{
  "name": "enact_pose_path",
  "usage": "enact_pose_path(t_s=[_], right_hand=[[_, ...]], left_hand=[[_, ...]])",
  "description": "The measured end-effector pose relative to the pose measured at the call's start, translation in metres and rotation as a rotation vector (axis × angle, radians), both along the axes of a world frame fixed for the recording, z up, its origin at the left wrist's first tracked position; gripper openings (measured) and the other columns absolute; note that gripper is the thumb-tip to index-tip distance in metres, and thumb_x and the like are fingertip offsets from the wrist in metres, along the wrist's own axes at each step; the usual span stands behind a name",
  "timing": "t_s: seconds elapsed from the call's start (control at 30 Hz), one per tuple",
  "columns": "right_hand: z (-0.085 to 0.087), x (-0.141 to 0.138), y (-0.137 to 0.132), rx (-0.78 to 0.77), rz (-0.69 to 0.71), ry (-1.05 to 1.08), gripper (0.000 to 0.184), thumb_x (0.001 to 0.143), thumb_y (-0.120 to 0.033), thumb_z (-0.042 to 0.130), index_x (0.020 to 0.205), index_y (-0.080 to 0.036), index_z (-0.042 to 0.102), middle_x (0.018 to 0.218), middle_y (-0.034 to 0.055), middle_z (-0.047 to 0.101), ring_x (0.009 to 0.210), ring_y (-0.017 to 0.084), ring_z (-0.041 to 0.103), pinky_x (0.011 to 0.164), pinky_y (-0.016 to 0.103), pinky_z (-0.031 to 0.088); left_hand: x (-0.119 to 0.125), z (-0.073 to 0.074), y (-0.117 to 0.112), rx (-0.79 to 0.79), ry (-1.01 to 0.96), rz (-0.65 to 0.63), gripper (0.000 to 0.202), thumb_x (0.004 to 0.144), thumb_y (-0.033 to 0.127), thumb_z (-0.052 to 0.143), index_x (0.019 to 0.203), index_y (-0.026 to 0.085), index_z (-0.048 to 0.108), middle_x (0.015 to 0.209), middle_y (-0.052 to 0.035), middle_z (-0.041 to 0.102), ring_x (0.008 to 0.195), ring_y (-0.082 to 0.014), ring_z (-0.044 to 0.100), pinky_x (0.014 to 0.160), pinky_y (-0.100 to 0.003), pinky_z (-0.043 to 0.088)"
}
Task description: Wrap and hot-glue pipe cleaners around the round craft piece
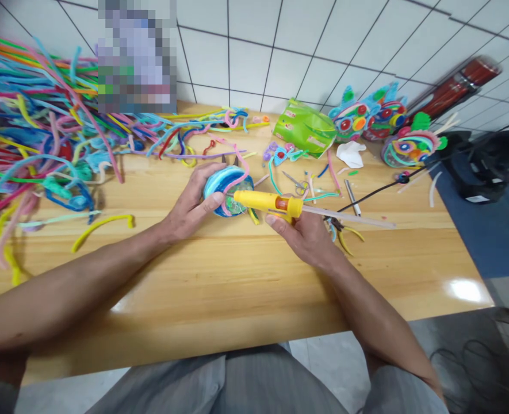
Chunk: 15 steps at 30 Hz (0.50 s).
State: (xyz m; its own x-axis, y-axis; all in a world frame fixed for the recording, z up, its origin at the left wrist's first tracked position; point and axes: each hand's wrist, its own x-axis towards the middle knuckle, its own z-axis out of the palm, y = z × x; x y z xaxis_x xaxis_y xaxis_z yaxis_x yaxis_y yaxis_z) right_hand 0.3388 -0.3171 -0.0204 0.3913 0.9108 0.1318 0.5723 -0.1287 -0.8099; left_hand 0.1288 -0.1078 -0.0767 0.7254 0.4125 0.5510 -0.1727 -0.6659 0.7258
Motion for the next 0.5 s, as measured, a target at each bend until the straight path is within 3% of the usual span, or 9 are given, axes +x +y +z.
enact_pose_path(t_s=[0.23, 0.37, 0.5], right_hand=[[-0.0014, 0.0037, -0.0017, 0.04, -0.019, -0.068, 0.03, 0.098, -0.055, 0.073, 0.095, -0.026, 0.072, 0.084, 0.0025, 0.074, 0.079, 0.025, 0.07, 0.077, 0.041, 0.057], [-0.0007, 0.0021, -0.0013, 0.041, 0.02, -0.085, 0.028, 0.098, -0.054, 0.072, 0.104, -0.027, 0.073, 0.086, 0.0014, 0.074, 0.076, 0.023, 0.068, 0.072, 0.039, 0.056], [-0.0019, 0.0029, -0.0002, 0.054, 0.007, -0.107, 0.029, 0.1, -0.054, 0.07, 0.109, -0.027, 0.072, 0.092, 0.0023, 0.076, 0.082, 0.025, 0.069, 0.078, 0.041, 0.058]], left_hand=[[0.0003, -0.0008, -0.0002, 0.003, -0.009, 0.004, 0.058, 0.111, 0.058, 0.055, 0.161, 0.028, 0.049, 0.159, -0.0144, 0.056, 0.15, -0.0327, 0.053, 0.129, -0.054, 0.044], [0.0005, -0.0005, -0.0006, -0.002, -0.013, 0.007, 0.058, 0.111, 0.059, 0.055, 0.16, 0.028, 0.05, 0.158, -0.0144, 0.057, 0.149, -0.0323, 0.053, 0.128, -0.053, 0.044], [0.0008, -0.001, -0.0006, 0.001, -0.006, 0.018, 0.059, 0.111, 0.06, 0.054, 0.16, 0.027, 0.05, 0.158, -0.0146, 0.057, 0.149, -0.0322, 0.053, 0.128, -0.054, 0.045]])
